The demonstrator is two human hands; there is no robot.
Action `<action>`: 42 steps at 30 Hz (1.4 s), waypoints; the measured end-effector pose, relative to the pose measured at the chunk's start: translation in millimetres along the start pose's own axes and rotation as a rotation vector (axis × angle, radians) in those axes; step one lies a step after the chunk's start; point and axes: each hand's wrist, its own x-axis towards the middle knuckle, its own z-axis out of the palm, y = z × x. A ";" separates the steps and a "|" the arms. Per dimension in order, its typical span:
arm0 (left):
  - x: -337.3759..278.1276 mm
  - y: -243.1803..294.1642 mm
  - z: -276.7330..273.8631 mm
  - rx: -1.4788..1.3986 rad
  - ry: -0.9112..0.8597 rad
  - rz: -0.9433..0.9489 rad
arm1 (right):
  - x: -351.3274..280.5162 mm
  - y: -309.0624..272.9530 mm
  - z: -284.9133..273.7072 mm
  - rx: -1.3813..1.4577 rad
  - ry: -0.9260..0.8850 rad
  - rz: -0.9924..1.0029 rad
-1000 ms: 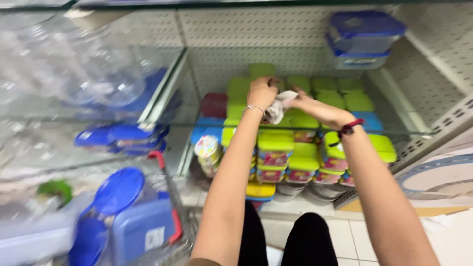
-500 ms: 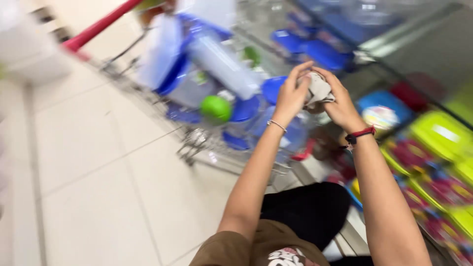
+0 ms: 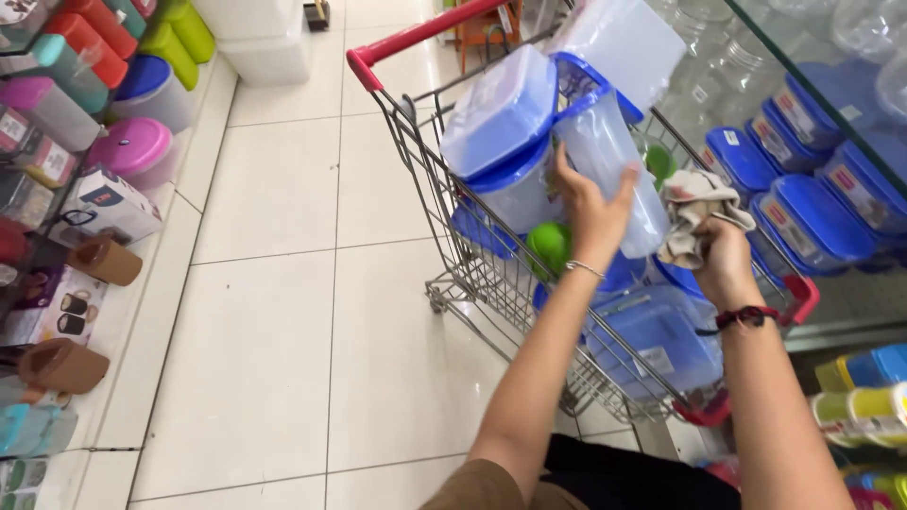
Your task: Clean plastic containers with a cloth and place them in a shopping cart.
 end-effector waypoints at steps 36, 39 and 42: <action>-184.4 202.7 88.8 -0.846 -0.621 0.044 | -296.8 -215.1 -76.4 -0.674 0.498 -1.289; -216.0 229.9 116.7 -1.023 -0.891 -0.073 | -357.4 -228.5 -100.3 -1.154 0.849 -1.186; -266.0 239.7 146.6 -1.066 -1.110 -0.084 | -396.3 -227.4 -123.9 -1.280 1.088 -1.096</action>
